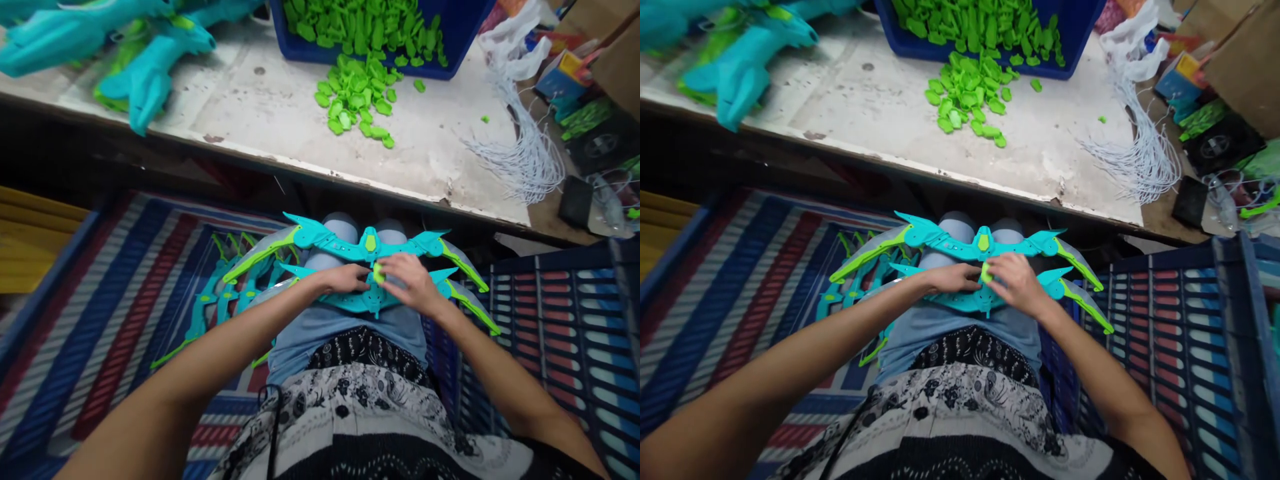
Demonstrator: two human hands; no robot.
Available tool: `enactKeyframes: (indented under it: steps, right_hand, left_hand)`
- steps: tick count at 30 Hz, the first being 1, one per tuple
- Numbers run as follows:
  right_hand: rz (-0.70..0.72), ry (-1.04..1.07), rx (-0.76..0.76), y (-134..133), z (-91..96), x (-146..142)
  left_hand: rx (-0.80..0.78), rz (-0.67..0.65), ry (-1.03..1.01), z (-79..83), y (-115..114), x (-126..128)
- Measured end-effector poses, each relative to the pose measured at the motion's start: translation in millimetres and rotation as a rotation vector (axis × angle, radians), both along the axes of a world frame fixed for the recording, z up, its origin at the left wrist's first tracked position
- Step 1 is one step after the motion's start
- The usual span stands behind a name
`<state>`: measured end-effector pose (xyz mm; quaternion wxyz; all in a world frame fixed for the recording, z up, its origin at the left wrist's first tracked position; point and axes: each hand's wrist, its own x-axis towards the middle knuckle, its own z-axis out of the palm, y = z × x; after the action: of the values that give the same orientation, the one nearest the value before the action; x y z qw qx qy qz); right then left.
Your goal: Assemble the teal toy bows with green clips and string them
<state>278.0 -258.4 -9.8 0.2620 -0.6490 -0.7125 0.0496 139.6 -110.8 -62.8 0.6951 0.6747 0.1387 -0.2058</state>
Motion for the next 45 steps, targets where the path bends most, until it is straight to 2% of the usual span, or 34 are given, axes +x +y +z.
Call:
enactKeyframes:
  steps: [2, 4, 9, 12, 15, 17, 19, 22, 24, 26, 28, 29, 32, 35, 36, 37, 39, 42, 45]
  right_hand:
    - [0.017, -0.006, -0.026, -28, -16.1, -22]
    - [-0.017, -0.008, -0.024, -43, -30.4, -34]
    - [-0.107, 0.033, 0.004, -48, -47.8, -40]
    - [-0.144, 0.148, -0.002, -48, -51.7, -44]
    - [-0.292, 0.323, -0.070, -48, -54.1, -50]
    - [-0.417, 0.395, -0.181, -45, -53.7, -51]
    - [-0.472, 0.391, -0.349, -38, -51.9, -51]
    - [-0.461, 0.285, -0.548, -27, -48.8, -50]
    - [-0.444, 0.233, -0.541, -22, -46.7, -50]
    - [-0.377, 0.237, -0.442, -20, -42.0, -44]
    - [-0.337, 0.252, -0.328, -20, -31.1, -25]
    - [-0.374, 0.246, -0.273, -20, -22.8, -8]
    - [-0.696, 0.151, -0.105, -18, 10.8, 72]
    - [-0.999, 0.027, -0.023, -12, 43.9, 167]
    - [-1.109, -0.082, -0.094, -9, 51.8, 194]
    - [-1.157, -0.171, -0.176, -4, 57.8, 217]
    - [-1.173, -0.319, -0.376, 6, 63.9, 248]
    - [-1.110, -0.377, -0.536, 19, 64.2, 266]
    - [-1.087, -0.360, -0.560, 21, 62.6, 270]
  left_hand:
    - [-0.047, -0.013, 0.012, -2.0, 1, 0]
    - [-0.076, -0.020, 0.020, -3.5, 1, 0]
    - [-0.029, -0.006, -0.012, -2.3, 0, 0]
    - [0.056, -0.015, -0.030, -0.7, -5, 0]
    - [0.189, 0.026, -0.036, -1.4, -12, -1]
    - [0.216, 0.053, -0.044, -3.3, -16, -1]
    - [0.217, 0.073, -0.056, -6.3, -19, -2]
    - [0.251, 0.108, -0.050, -10.7, -22, 0]
    - [0.292, 0.126, -0.033, -10.8, -22, 0]
    - [0.326, 0.129, -0.020, -7.3, -20, -2]
    - [0.338, 0.103, 0.002, -1.5, -17, -12]
    - [0.342, 0.079, 0.020, 1.5, -15, -19]
    - [0.476, 0.033, 0.052, 8.4, -9, -44]
    - [0.820, 0.141, -0.113, 12.0, -3, -52]
    - [0.948, 0.196, -0.208, 12.6, 0, -47]
    - [1.067, 0.242, -0.306, 12.8, 2, -39]
    - [1.252, 0.255, -0.438, 11.6, 9, -18]
    - [1.366, 0.095, -0.412, 5.7, 18, 7]
    - [1.383, -0.009, -0.332, -0.6, 22, 8]
